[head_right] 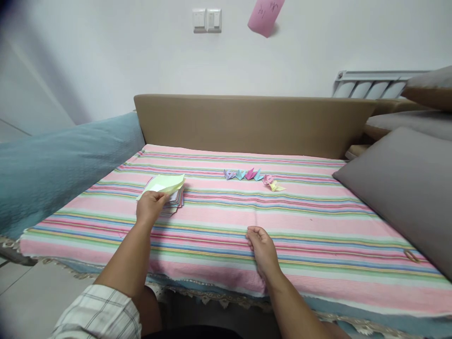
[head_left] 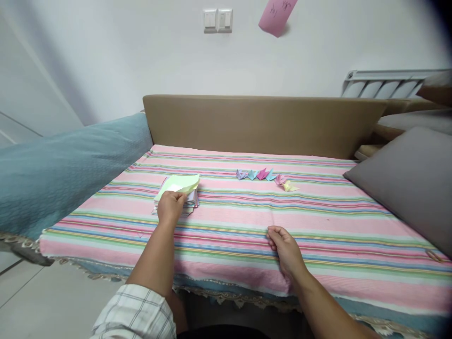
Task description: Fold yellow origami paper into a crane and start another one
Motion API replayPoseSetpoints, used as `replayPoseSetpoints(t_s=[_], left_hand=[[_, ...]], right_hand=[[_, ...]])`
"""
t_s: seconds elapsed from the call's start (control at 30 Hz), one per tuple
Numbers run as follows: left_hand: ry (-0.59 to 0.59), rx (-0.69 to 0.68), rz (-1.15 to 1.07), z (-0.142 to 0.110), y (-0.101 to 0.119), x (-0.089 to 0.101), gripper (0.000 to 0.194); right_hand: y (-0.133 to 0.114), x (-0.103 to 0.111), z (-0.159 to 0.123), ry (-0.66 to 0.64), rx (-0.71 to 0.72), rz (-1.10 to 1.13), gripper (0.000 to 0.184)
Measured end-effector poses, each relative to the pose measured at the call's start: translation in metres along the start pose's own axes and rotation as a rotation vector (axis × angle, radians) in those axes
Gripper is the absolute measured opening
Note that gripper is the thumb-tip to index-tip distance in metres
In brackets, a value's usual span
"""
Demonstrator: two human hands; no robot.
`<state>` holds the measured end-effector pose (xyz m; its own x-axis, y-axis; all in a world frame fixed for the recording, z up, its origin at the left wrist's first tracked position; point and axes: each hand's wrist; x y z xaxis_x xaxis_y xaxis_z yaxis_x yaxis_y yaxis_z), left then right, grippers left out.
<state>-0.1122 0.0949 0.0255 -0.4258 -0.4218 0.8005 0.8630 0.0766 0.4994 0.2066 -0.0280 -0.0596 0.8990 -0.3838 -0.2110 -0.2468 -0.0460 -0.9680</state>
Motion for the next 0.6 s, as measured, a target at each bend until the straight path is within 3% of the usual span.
replayPoseSetpoints(t_s=[0.13, 0.23, 0.47, 0.6], left_hand=[[0.122, -0.09, 0.111, -0.005, 0.001, -0.008, 0.024], [0.142, -0.14, 0.161, -0.009, 0.004, -0.011, 0.017], [0.137, -0.085, 0.159, -0.014, 0.014, -0.007, 0.018], [0.195, -0.095, 0.099, -0.013, 0.014, -0.01, 0.016]], right_hand=[[0.0, -0.001, 0.001, 0.001, 0.008, -0.007, 0.031], [0.001, -0.001, 0.001, 0.001, 0.014, -0.013, 0.03], [0.001, 0.0, 0.0, 0.0, -0.003, -0.017, 0.029], [-0.001, -0.001, -0.001, -0.004, -0.01, -0.025, 0.029]])
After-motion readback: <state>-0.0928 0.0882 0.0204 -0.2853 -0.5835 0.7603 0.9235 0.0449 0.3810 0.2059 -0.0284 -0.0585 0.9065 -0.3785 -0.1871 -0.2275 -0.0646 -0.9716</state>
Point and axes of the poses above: each hand's wrist, its own z-axis towards the middle knuckle, its own x-axis out of the back of the hand, y = z × x, and after that the axes turned 1 degree about x, right-handed
